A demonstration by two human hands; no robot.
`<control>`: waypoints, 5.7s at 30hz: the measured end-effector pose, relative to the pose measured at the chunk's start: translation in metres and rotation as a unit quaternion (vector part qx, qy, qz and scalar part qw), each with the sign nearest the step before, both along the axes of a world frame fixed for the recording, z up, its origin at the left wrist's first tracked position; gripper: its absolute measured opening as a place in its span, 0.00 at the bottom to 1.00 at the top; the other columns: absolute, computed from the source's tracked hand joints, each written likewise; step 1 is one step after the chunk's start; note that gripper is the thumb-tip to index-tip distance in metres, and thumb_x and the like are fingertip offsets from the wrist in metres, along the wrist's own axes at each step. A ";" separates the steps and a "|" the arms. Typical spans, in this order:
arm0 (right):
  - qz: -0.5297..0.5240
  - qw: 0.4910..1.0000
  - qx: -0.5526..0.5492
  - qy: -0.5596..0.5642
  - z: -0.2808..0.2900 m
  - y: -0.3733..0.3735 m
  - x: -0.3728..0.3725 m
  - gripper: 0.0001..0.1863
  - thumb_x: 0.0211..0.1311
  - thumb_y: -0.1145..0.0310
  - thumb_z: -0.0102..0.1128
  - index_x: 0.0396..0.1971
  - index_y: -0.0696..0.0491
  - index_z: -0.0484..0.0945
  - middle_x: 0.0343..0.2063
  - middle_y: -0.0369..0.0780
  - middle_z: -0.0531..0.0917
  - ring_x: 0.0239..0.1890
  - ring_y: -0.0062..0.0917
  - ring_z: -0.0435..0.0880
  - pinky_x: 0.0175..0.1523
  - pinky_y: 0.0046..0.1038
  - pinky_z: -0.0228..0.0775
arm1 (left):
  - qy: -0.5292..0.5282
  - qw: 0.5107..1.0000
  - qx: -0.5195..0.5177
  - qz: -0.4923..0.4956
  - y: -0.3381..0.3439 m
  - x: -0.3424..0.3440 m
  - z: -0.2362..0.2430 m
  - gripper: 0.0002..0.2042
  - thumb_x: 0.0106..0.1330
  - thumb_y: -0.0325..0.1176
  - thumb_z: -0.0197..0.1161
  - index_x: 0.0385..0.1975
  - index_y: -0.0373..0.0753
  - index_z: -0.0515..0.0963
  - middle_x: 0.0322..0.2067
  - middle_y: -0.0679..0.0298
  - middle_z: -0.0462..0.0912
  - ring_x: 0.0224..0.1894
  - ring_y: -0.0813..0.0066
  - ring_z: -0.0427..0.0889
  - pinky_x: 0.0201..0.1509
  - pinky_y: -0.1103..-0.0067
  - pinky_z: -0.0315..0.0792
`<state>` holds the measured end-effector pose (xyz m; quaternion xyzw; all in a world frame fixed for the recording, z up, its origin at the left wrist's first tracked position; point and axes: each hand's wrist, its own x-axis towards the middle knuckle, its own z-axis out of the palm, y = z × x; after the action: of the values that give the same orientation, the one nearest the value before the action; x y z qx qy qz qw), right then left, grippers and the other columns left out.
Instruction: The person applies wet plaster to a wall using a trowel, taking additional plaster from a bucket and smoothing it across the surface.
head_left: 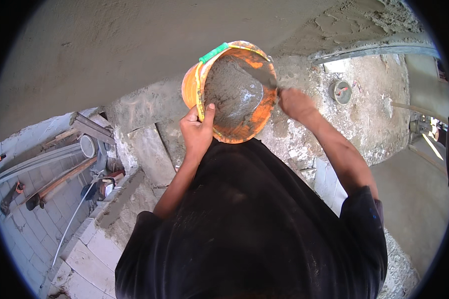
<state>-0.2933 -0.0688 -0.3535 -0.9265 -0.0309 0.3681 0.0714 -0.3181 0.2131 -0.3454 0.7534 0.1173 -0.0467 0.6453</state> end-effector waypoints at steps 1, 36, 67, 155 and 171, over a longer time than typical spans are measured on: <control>0.003 0.997 0.039 0.065 -0.006 0.000 -0.002 0.16 0.66 0.63 0.54 0.43 0.62 0.74 0.32 0.53 0.83 0.36 0.41 0.85 0.43 0.41 0.78 | 0.001 1.000 -0.004 0.006 -0.003 -0.001 0.001 0.14 0.68 0.34 0.63 0.21 0.34 0.73 0.18 0.78 0.66 0.24 0.89 0.60 0.25 0.83 0.57; -0.655 0.031 0.314 -0.687 0.099 -0.172 -0.053 0.06 0.59 0.79 0.55 0.33 0.58 0.68 0.22 0.37 0.75 0.20 0.19 0.76 0.20 0.21 0.67 | -0.043 0.999 -0.005 -0.026 0.005 -0.020 0.011 0.12 0.69 0.37 0.61 0.32 0.32 0.77 0.26 0.69 0.75 0.28 0.82 0.73 0.28 0.80 0.68; -0.579 0.328 0.660 -0.347 0.014 -0.197 0.087 0.10 0.61 0.67 0.64 0.29 0.52 0.70 0.14 0.29 0.67 0.12 0.16 0.65 0.14 0.23 0.59 | -0.010 0.997 -0.013 -0.070 0.010 0.008 0.012 0.10 0.70 0.32 0.59 0.31 0.31 0.78 0.29 0.65 0.81 0.30 0.81 0.76 0.36 0.80 0.71; -0.164 0.940 0.268 0.131 -0.047 0.027 -0.037 0.23 0.55 0.69 0.62 0.51 0.60 0.75 0.28 0.48 0.82 0.26 0.34 0.83 0.30 0.36 0.75 | -0.041 0.983 0.026 -0.176 0.010 0.019 -0.020 0.12 0.65 0.28 0.63 0.21 0.31 0.71 0.14 0.67 0.65 0.20 0.83 0.61 0.25 0.78 0.60; -0.349 0.713 0.508 0.335 -0.020 0.077 -0.082 0.15 0.61 0.69 0.64 0.45 0.53 0.73 0.16 0.29 0.69 0.15 0.14 0.69 0.18 0.20 0.62 | -0.019 0.991 0.031 -0.128 0.021 0.008 -0.009 0.17 0.69 0.37 0.62 0.19 0.36 0.72 0.19 0.78 0.67 0.24 0.89 0.61 0.25 0.83 0.56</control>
<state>-0.3751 0.0082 -0.3732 -0.5116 0.1379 0.5318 0.6607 -0.3098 0.2336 -0.3540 0.7827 0.0091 -0.1110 0.6123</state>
